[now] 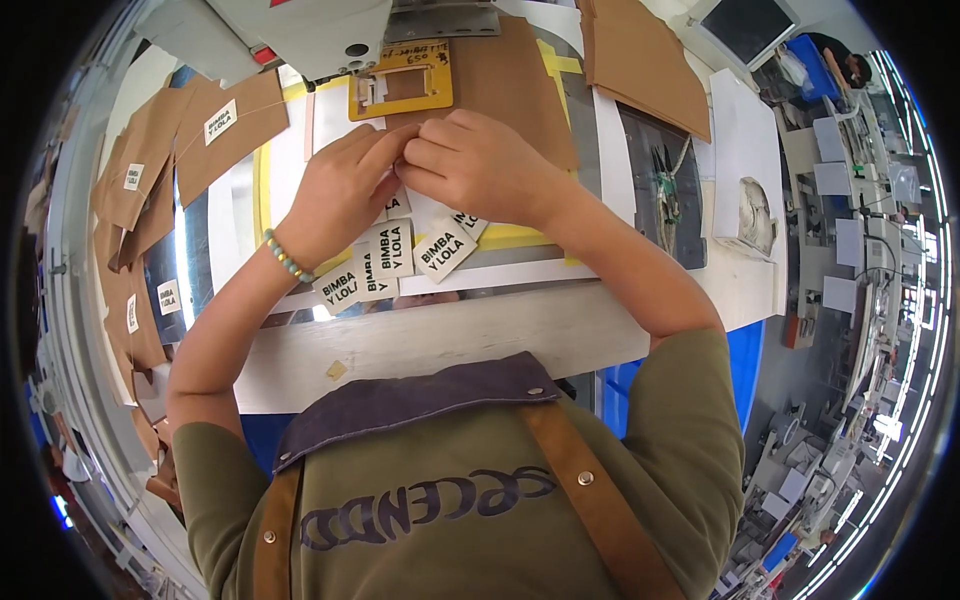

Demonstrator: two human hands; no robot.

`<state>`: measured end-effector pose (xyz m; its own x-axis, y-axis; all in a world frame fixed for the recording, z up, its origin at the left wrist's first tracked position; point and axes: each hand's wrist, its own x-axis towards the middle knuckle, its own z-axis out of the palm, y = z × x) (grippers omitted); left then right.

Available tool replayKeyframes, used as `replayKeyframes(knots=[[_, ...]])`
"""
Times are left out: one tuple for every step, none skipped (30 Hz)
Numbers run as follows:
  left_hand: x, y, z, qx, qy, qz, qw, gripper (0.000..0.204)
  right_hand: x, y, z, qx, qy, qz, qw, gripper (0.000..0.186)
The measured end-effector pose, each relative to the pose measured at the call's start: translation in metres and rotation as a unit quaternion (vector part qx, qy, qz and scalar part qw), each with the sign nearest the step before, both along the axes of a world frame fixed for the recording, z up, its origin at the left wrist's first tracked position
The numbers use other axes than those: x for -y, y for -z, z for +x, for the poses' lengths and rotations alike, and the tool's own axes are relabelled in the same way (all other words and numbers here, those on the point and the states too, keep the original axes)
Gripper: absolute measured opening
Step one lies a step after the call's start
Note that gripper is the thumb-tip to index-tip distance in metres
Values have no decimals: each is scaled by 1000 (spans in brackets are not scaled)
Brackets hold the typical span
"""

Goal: Sewing branded labels onto leather pieces using an industrial sewing machine.

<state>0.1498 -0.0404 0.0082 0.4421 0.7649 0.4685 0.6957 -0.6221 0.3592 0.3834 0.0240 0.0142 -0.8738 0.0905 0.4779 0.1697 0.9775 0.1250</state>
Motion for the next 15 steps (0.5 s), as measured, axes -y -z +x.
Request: replayKeyframes(knots=[[-5, 4, 0, -16, 7, 11, 1000, 44, 2, -1, 3, 8, 9, -17, 1000, 25], [-9, 7, -2, -32, 14, 22, 999, 36, 6, -1, 6, 7, 6, -18, 1000, 25], [-11, 8, -6, -33, 12, 21, 999, 36, 9, -2, 10, -9, 47, -44, 998, 27], [-13, 7, -12, -43, 28, 63, 997, 32, 9, -1, 16, -25, 90, -71, 993, 30], [-14, 6, -18, -53, 44, 106, 992, 27, 8, -1, 23, -25, 89, -73, 993, 30], [-14, 7, -25, -54, 43, 104, 992, 27, 6, -1, 30, -6, 128, -73, 989, 33], [-12, 8, -33, -74, 33, 120, 989, 25, 5, 0, 37, 13, 166, -72, 983, 35], [-11, 9, -39, -93, 25, 138, 986, 22, 3, 4, 44, 13, 167, -74, 983, 35], [-10, 9, -44, -93, 26, 136, 986, 22, 1, 12, 51, 23, 177, -58, 982, 36], [-8, 9, -48, -102, 24, 140, 985, 22, -3, 16, 56, 32, 186, -42, 981, 38], [-7, 9, -51, -111, 23, 144, 983, 23, -6, 16, 60, 32, 185, -44, 981, 38], [-6, 9, -51, -112, 22, 143, 983, 23, -9, 16, 63, 32, 188, -3, 982, 37], [-4, 8, -50, -115, 25, 144, 983, 22, -10, 13, 63, 31, 190, 38, 981, 37], [-2, 8, -48, -118, 28, 145, 982, 22, -12, 8, 62, 31, 189, 37, 981, 37], [-1, 7, -46, -118, 27, 144, 982, 22, -13, -1, 61, 4, 207, 66, 976, 39]])
